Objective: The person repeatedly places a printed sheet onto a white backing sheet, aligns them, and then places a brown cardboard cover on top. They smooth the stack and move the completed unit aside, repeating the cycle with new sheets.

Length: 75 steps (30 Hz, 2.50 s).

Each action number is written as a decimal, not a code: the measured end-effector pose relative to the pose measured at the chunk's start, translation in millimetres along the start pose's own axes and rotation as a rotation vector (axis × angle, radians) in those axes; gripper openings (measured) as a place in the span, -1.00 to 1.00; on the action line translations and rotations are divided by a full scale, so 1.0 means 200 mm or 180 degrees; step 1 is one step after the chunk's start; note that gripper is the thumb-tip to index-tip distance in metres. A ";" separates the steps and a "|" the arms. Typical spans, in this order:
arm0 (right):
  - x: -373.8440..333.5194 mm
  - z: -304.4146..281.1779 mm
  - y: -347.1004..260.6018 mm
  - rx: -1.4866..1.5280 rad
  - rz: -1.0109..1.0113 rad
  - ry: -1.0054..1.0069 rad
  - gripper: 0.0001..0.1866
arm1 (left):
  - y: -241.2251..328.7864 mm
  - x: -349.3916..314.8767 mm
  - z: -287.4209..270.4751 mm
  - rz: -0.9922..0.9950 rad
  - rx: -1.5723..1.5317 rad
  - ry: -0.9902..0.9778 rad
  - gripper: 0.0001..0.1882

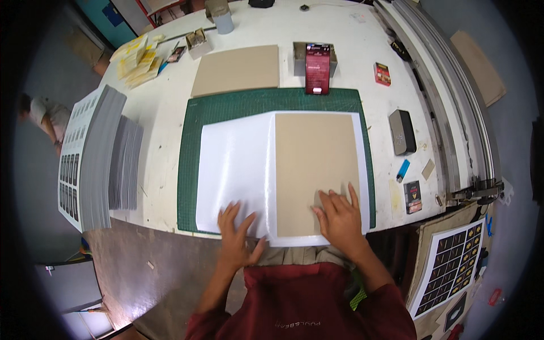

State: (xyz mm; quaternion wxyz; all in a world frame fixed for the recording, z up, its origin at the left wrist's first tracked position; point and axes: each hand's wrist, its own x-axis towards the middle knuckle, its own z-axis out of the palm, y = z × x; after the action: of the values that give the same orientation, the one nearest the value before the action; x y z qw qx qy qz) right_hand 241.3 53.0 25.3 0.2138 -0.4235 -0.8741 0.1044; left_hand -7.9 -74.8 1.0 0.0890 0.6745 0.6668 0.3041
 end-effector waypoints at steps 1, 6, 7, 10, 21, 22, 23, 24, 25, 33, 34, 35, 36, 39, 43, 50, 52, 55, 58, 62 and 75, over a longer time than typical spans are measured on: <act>0.00 0.01 0.00 0.0038 -0.0061 0.0009 -0.63 | -0.02 -0.11 0.02 -0.0183 0.0202 0.0017 -0.18; 0.00 0.00 0.01 0.0219 -0.0111 -0.0003 -0.64 | -0.07 -0.34 0.13 -0.0989 0.0852 0.0573 0.00; 0.00 0.00 0.01 0.0271 -0.0133 -0.0014 -0.64 | -0.09 -0.35 0.15 -0.1118 0.0897 0.0988 -0.01; -0.04 -0.01 0.03 0.0249 -0.0160 -0.0066 -0.66 | -0.09 -0.24 0.15 -0.1551 0.0803 0.2357 0.02; -0.04 -0.26 0.40 0.1944 0.0987 -0.0582 -0.69 | 0.01 0.60 0.32 0.0607 -0.0342 -0.1006 0.10; -0.02 -0.37 0.45 0.1245 0.0719 0.0135 -0.66 | 0.08 0.62 0.31 0.0650 0.0021 -0.0852 0.14; -0.08 -0.45 0.53 0.0730 0.1005 0.0790 -0.67 | 0.12 0.63 0.31 0.0727 0.0381 -0.0705 0.17; -0.02 -0.58 0.39 0.1406 0.1572 0.1397 -0.72 | 0.10 0.63 0.33 0.0709 0.0416 -0.0850 0.23; -0.04 -0.67 0.34 0.1171 0.1593 0.1372 -0.65 | 0.10 0.63 0.32 0.0701 0.0426 -0.0874 0.23; -0.17 -0.23 0.12 -0.0571 0.0502 -0.0822 -0.38 | 0.16 0.67 0.34 0.0771 0.0724 -0.1082 0.21; -0.18 -0.20 0.15 -0.0580 0.0378 -0.0822 -0.33 | 0.17 0.66 0.33 0.0712 0.0896 -0.1100 0.20; -0.20 -0.19 0.14 -0.0527 0.0388 -0.0801 -0.34 | 0.18 0.64 0.35 0.0627 0.1070 -0.1160 0.19; -0.23 -0.18 0.17 -0.0487 0.0420 -0.0773 -0.33 | 0.19 0.64 0.41 0.0594 0.0930 -0.1130 0.25; -0.27 -0.15 0.17 -0.0369 0.0467 -0.0741 -0.33 | 0.26 0.84 0.49 0.0854 0.0633 -0.0842 0.24; -0.27 -0.14 0.16 -0.0338 0.0495 -0.0772 -0.34 | 0.29 1.32 0.82 0.1001 0.0636 -0.0606 0.14; -0.27 -0.12 0.15 -0.0018 0.0771 -0.0653 -0.43 | 0.48 1.04 0.80 0.1825 0.0331 -0.1461 -0.15; -0.26 -0.16 0.14 0.0225 0.0941 -0.0686 -0.50 | 0.48 0.84 0.71 0.2092 0.0083 -0.1791 -0.17; -0.40 -0.22 0.25 0.0745 0.0870 -0.0215 -0.61 | 0.43 0.70 0.60 0.2113 -0.0179 -0.2034 -0.18; -0.50 -0.61 0.21 0.0308 0.2413 0.1211 -0.67 | 0.38 0.70 0.56 0.2118 -0.0130 -0.2018 -0.15; -1.47 -1.03 0.92 -0.1775 0.3237 0.2019 -0.46 | 0.26 1.00 0.64 0.1610 0.0542 -0.1244 -0.07; -2.63 -1.07 1.17 -0.2465 0.6155 0.1121 -0.40 | 0.18 1.39 0.64 0.0835 0.0628 -0.1037 0.02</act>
State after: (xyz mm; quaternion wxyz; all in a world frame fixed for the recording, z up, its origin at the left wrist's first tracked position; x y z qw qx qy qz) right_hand 793.0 -213.9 -19.8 0.0138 -0.9883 -0.0950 -0.1187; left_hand 69.3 223.5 -1.9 0.0888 0.8010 0.5768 0.1335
